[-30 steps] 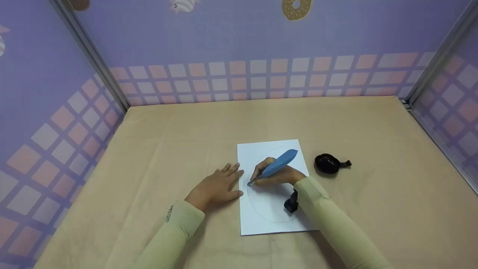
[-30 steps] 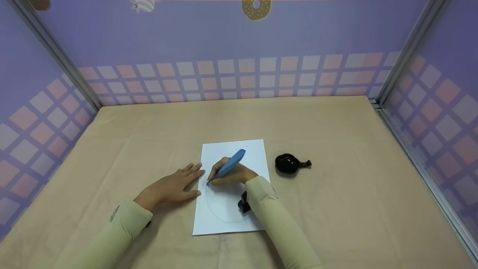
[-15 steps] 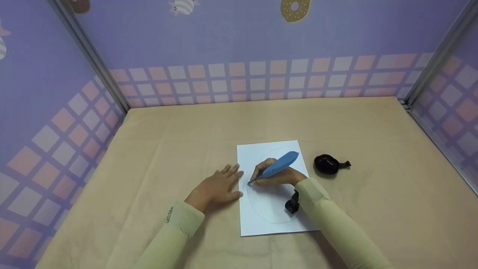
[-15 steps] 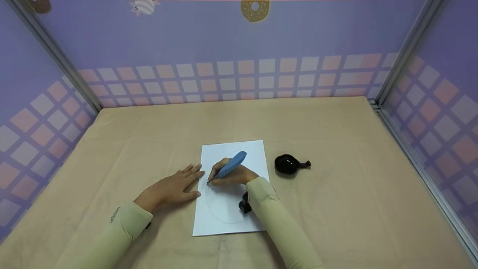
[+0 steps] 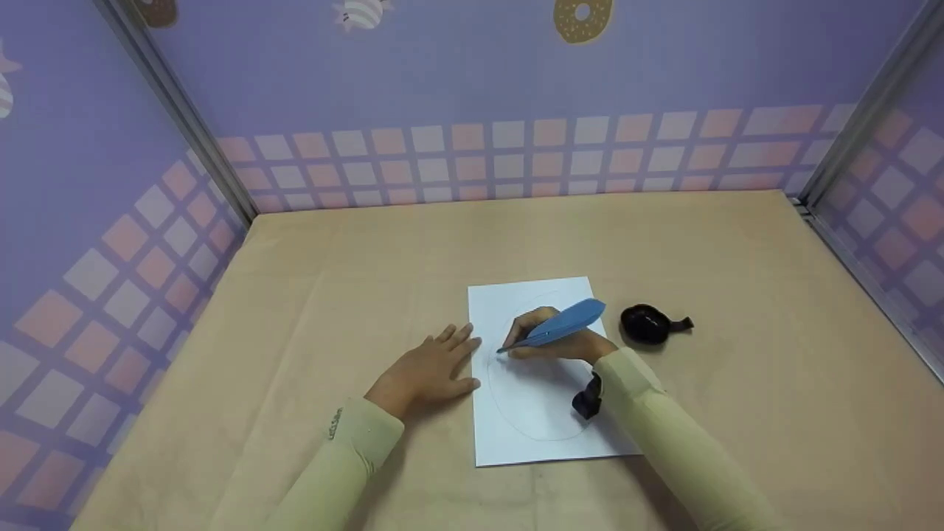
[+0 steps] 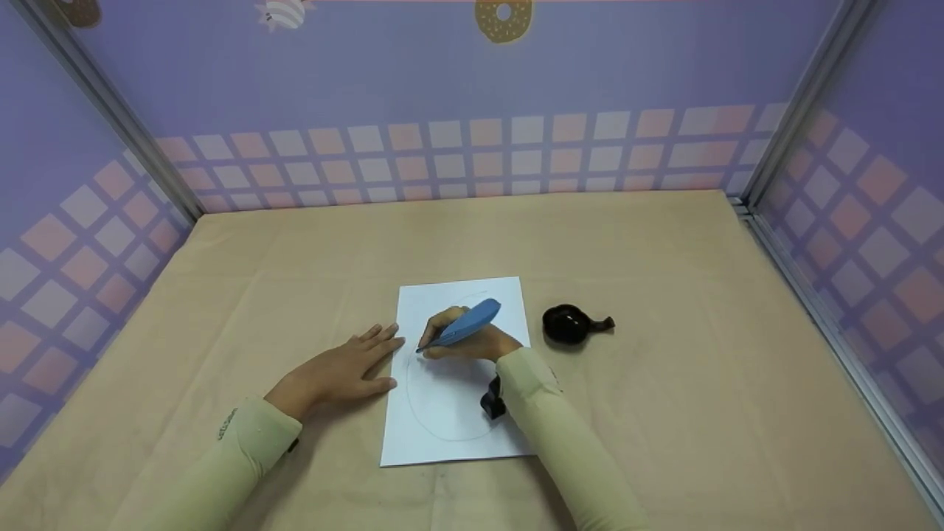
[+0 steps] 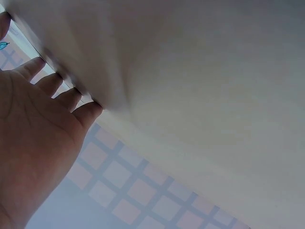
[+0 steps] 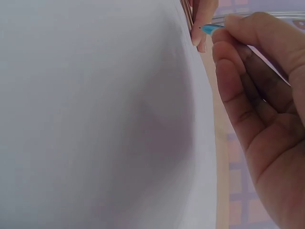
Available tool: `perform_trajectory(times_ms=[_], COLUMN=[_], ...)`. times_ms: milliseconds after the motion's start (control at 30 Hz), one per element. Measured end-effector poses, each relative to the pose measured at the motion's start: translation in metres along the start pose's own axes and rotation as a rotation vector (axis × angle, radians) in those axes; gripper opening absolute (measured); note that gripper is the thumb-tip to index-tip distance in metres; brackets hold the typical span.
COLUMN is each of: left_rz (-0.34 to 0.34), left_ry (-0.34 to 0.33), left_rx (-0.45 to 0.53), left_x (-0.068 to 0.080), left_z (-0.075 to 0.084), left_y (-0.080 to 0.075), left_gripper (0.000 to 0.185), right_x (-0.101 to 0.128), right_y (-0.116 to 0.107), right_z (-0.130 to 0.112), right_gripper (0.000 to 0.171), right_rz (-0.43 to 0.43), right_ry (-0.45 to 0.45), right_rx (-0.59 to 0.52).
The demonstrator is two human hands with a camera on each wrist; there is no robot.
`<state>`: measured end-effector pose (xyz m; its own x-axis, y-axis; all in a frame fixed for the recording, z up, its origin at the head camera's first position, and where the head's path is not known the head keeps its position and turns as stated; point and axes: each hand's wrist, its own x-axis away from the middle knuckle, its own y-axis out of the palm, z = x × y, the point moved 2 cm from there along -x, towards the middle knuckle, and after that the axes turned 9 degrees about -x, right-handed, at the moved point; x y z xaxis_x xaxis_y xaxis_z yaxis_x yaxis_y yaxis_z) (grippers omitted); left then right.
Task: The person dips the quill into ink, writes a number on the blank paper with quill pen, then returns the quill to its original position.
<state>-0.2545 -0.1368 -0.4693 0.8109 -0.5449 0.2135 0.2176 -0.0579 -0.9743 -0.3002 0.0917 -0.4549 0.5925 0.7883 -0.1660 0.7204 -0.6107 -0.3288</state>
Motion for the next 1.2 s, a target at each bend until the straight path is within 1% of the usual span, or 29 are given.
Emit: perform_trajectory(times_ms=[100, 267, 367, 667, 733, 900, 1067, 1200], left_rz=[-0.015, -0.014, -0.005, 0.014, 0.015, 0.009, 0.003, 0.007], left_ry=[-0.007, -0.006, -0.003, 0.004, 0.005, -0.001, -0.014, -0.011], left_rx=[-0.002, -0.006, -0.002, 0.009, 0.004, -0.009, 0.005, 0.007], left_x=[0.0, 0.0, 0.0, 0.003, 0.003, 0.002, 0.002, 0.002], left_z=[0.0, 0.001, 0.001, 0.002, 0.003, 0.002, 0.001, 0.001], left_y=[0.0, -0.001, 0.0, -0.002, -0.002, -0.001, 0.0, 0.001], left_gripper=[0.071, 0.071, 0.071, 0.07, 0.07, 0.071, 0.071, 0.071], right_x=[0.003, 0.011, 0.017, 0.039, 0.045, 0.057, 0.07, 0.082], right_y=[-0.003, -0.011, -0.017, -0.033, -0.036, -0.042, -0.053, -0.064], right_z=[-0.002, -0.009, -0.012, -0.021, -0.026, -0.036, -0.032, -0.026], right_gripper=[0.015, 0.019, 0.02, 0.018, 0.017, 0.013, 0.01, 0.011], right_rz=[0.026, 0.067, 0.093, 0.161, 0.168, 0.2, 0.254, 0.314], right_ry=[0.033, 0.115, 0.139, 0.134, 0.115, 0.068, 0.076, 0.084], right_rx=[0.015, 0.061, 0.085, 0.15, 0.17, 0.261, 0.296, 0.316])
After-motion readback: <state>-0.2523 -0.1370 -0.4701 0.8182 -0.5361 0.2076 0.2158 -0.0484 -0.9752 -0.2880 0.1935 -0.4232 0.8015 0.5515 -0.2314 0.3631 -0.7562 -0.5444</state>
